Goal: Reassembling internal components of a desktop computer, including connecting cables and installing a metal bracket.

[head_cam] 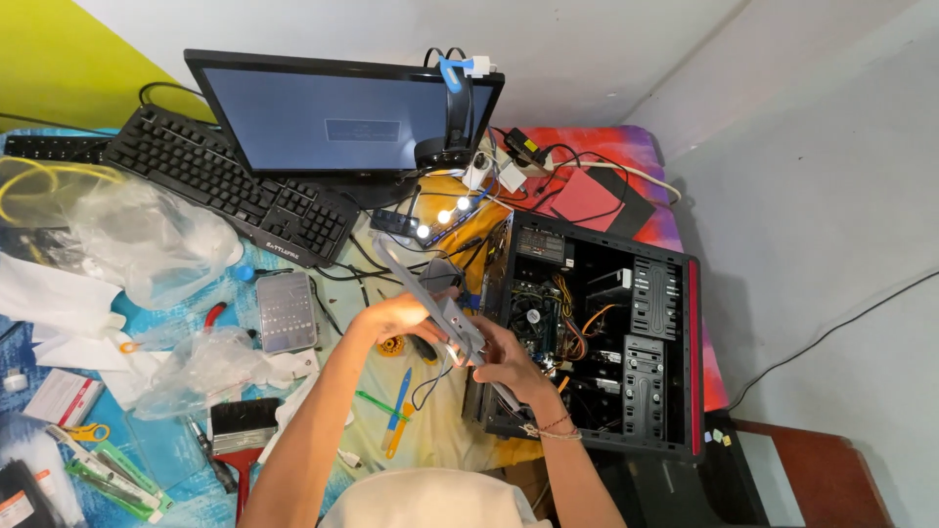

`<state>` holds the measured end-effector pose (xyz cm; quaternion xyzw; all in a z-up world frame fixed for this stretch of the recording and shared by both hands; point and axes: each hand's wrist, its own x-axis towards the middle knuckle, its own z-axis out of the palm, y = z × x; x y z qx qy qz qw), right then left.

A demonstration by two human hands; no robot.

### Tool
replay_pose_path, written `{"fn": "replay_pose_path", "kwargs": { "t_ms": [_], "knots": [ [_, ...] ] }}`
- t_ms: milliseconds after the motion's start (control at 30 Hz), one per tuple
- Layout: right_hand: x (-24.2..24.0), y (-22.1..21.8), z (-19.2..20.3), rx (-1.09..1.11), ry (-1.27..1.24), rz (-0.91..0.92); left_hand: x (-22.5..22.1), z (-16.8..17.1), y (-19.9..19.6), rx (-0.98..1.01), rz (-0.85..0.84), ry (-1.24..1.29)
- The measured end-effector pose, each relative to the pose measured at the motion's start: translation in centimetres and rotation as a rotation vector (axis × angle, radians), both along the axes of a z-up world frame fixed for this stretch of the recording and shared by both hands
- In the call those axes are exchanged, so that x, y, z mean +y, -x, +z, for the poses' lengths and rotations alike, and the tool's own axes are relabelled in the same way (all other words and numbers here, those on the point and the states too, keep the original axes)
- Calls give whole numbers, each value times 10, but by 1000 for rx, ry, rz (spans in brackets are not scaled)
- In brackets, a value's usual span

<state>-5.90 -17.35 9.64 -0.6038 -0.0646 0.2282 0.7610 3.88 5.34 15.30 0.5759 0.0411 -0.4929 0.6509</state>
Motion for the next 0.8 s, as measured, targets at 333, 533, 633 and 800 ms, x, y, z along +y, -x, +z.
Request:
{"fn": "replay_pose_path", "kwargs": {
  "t_ms": [333, 533, 633, 800],
  "knots": [
    [-9, 3, 3, 11, 29, 24, -9, 16, -10, -285, -210, -80],
    [7, -2, 80, 8, 13, 8, 12, 1, -38, -194, 248, 3],
    [1, -2, 77, 25, 29, -30, 30, -26, -60, -446, 209, -296],
    [-33, 1, 9, 69, 181, 9, 64, 45, -54, -724, 184, -363]
  ]
}}
